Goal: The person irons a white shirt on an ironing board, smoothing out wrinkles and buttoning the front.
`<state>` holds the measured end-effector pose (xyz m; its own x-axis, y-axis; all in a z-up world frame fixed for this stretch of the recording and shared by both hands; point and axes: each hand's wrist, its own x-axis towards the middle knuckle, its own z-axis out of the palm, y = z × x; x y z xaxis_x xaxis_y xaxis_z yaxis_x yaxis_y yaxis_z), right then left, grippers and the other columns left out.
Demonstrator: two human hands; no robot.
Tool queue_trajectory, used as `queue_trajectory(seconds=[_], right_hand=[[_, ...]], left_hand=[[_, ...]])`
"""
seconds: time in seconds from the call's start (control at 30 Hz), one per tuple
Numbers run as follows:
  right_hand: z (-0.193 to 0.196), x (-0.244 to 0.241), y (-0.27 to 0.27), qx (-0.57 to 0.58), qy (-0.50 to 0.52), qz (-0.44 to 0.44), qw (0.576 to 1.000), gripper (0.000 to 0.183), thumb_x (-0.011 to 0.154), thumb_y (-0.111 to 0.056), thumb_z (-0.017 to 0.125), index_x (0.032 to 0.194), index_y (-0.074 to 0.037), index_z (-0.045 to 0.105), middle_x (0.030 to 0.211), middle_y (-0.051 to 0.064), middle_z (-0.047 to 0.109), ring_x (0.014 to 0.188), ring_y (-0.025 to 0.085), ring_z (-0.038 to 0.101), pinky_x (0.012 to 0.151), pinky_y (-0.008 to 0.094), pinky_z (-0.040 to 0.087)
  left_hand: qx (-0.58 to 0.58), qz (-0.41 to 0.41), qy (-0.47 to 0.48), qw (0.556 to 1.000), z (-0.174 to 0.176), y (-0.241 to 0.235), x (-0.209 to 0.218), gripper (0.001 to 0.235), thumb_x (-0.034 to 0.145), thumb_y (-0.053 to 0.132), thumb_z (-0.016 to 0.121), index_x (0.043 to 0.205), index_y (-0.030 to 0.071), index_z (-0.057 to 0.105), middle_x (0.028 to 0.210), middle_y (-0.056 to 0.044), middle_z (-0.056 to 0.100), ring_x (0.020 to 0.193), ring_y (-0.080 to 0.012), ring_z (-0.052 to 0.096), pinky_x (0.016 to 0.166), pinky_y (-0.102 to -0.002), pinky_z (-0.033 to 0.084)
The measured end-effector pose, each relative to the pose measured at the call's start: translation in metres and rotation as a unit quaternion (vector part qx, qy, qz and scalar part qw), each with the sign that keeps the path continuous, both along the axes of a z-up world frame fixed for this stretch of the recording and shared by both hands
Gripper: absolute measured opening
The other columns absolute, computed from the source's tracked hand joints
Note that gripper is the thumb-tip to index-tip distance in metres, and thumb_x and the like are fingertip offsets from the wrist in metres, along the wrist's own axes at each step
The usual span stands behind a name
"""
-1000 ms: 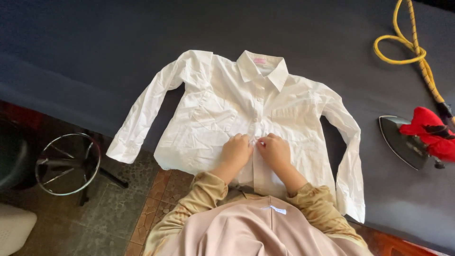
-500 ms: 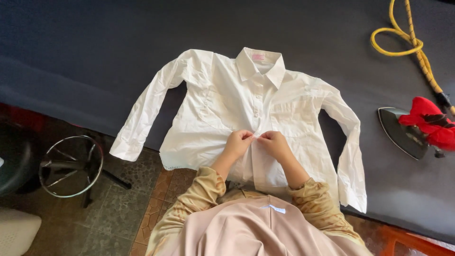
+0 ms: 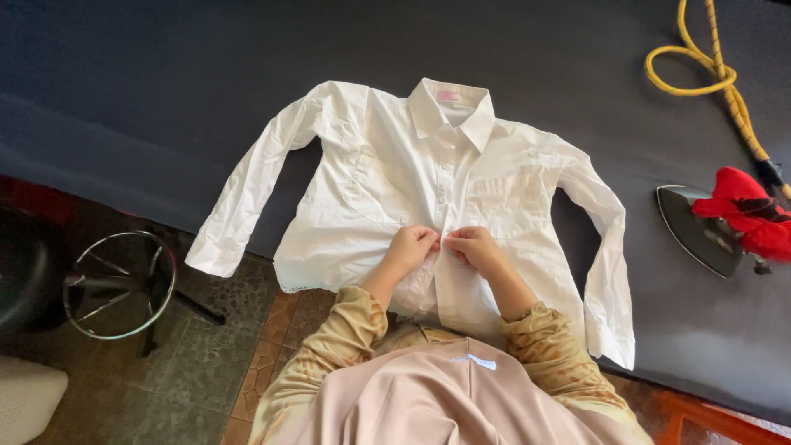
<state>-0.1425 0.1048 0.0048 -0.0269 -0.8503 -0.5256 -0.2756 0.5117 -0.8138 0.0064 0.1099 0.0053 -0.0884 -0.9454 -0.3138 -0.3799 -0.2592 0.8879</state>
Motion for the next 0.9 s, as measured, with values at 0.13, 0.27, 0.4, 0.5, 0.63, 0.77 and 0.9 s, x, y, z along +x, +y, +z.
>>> queue_trajectory(seconds=[0.13,0.27,0.4,0.5,0.63,0.77,0.9], right_hand=[[0.005,0.001,0.001,0.013,0.016,-0.009,1.0,0.013,0.067,-0.014,0.062,0.072,-0.002,0.063,0.047,0.006,0.049,0.036,0.01,0.045,0.032,0.017,0.032],[-0.005,0.002,0.0,0.016,0.034,-0.003,0.999,0.01,0.065,-0.012,0.06,0.069,-0.005,0.064,0.044,0.005,0.049,0.035,0.01,0.046,0.03,0.017,0.032],[-0.012,0.005,-0.001,0.026,0.068,-0.004,0.997,0.007,0.061,-0.015,0.057,0.059,-0.009,0.062,0.039,0.004,0.045,0.033,0.01,0.042,0.03,0.017,0.03],[-0.034,0.001,-0.005,0.011,0.081,-0.005,0.997,0.01,0.065,-0.019,0.059,0.064,-0.011,0.063,0.044,0.003,0.049,0.038,0.01,0.047,0.032,0.018,0.035],[-0.066,-0.008,-0.007,-0.016,0.16,0.086,0.983,0.023,0.077,-0.037,0.055,0.072,-0.015,0.062,0.057,0.002,0.055,0.055,0.017,0.055,0.052,0.026,0.042],[-0.086,-0.013,-0.01,-0.03,0.162,0.073,0.984,0.024,0.081,-0.033,0.051,0.075,-0.011,0.06,0.058,0.003,0.054,0.058,0.017,0.054,0.054,0.028,0.042],[-0.075,-0.011,-0.011,-0.081,0.177,0.098,0.976,0.027,0.082,-0.032,0.048,0.075,-0.007,0.057,0.065,0.011,0.058,0.072,0.029,0.058,0.063,0.04,0.044]], left_hand=[[-0.007,-0.023,-0.065,0.998,0.025,0.003,0.004,0.016,0.068,0.028,0.062,0.079,0.018,0.067,0.069,0.0,0.064,0.074,-0.0183,0.062,0.064,-0.029,0.048],[-0.008,-0.024,-0.124,0.992,0.038,0.011,0.0,0.016,0.067,0.032,0.063,0.076,0.02,0.066,0.068,0.004,0.063,0.074,-0.0172,0.062,0.064,-0.029,0.048],[-0.079,-0.052,-0.192,0.977,0.014,0.012,-0.006,0.015,0.072,0.035,0.056,0.078,0.022,0.059,0.072,0.007,0.061,0.077,-0.0175,0.061,0.066,-0.032,0.05],[-0.155,-0.077,-0.224,0.959,0.019,0.018,-0.003,0.014,0.077,0.034,0.052,0.086,0.023,0.054,0.077,0.005,0.058,0.079,-0.018,0.06,0.067,-0.033,0.051],[-0.263,-0.107,-0.244,0.927,0.009,0.023,0.003,0.011,0.084,0.03,0.047,0.093,0.026,0.053,0.083,0.004,0.052,0.078,-0.0193,0.06,0.066,-0.034,0.052],[-0.287,-0.105,-0.204,0.93,0.006,0.017,0.008,0.013,0.083,0.029,0.05,0.088,0.021,0.058,0.078,0.0,0.056,0.074,-0.023,0.061,0.063,-0.034,0.052],[-0.336,-0.103,-0.236,0.906,-0.004,0.014,0.005,0.014,0.085,0.028,0.048,0.085,0.018,0.058,0.074,0.001,0.055,0.069,-0.0194,0.061,0.059,-0.03,0.052]])
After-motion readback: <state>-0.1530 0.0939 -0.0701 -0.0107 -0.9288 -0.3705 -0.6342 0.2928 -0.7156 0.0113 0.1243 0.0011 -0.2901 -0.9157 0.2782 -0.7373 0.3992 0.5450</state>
